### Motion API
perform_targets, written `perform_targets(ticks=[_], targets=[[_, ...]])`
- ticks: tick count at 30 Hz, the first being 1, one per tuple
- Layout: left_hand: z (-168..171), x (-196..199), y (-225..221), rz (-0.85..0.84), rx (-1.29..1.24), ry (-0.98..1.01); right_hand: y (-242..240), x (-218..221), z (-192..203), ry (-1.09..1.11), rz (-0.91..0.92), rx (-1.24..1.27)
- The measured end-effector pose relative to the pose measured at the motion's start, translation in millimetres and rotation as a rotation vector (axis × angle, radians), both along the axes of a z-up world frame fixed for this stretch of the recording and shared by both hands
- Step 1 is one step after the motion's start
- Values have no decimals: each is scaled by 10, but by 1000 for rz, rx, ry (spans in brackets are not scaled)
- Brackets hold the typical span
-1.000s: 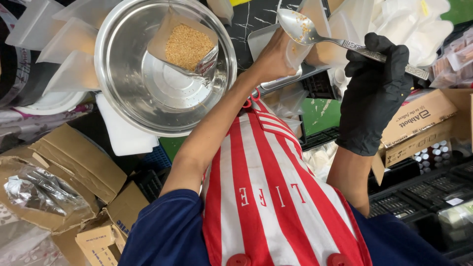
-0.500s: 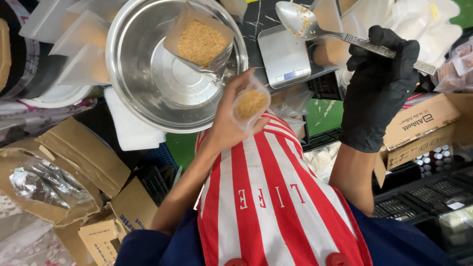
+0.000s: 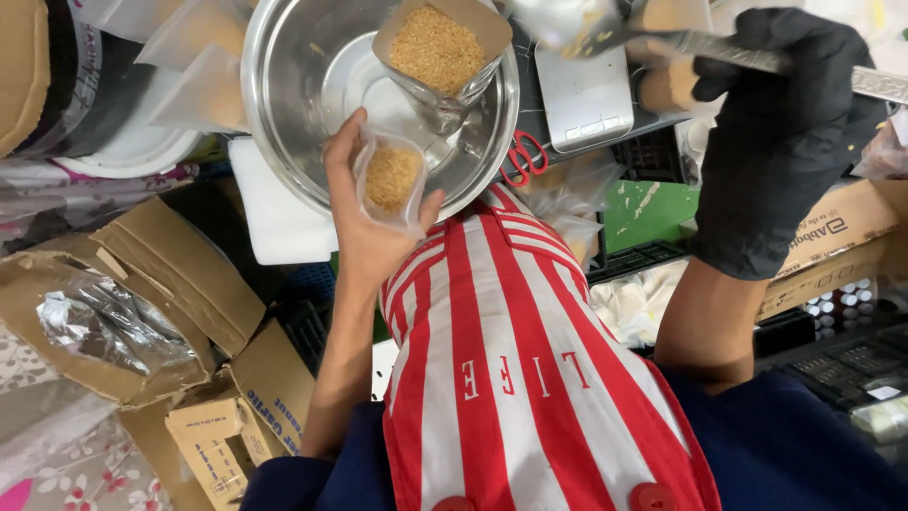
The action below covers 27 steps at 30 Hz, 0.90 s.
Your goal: Manually scooping minced garlic from a large metal bowl into small plastic bags, occasionally checking the weight on a digital scale.
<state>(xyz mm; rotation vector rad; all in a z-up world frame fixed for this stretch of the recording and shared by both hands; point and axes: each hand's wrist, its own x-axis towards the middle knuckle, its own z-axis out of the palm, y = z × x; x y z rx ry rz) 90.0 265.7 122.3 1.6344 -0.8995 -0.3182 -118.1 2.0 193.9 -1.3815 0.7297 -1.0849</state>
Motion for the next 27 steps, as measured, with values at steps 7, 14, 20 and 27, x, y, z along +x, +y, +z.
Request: perform_targets(ticks=[7,14,20,27], targets=[[15,203,-43,61,189,-93,653,318,216,-101,-19,153],[-60,297,-40,56,229,-216,1040,557,294,129,157,-119],[-247,314,0,18,296,-348,1237,898,391,363,398,-498],[-289,258,-41,-28,296,-331,1329,1122,-20,361,489,-618]])
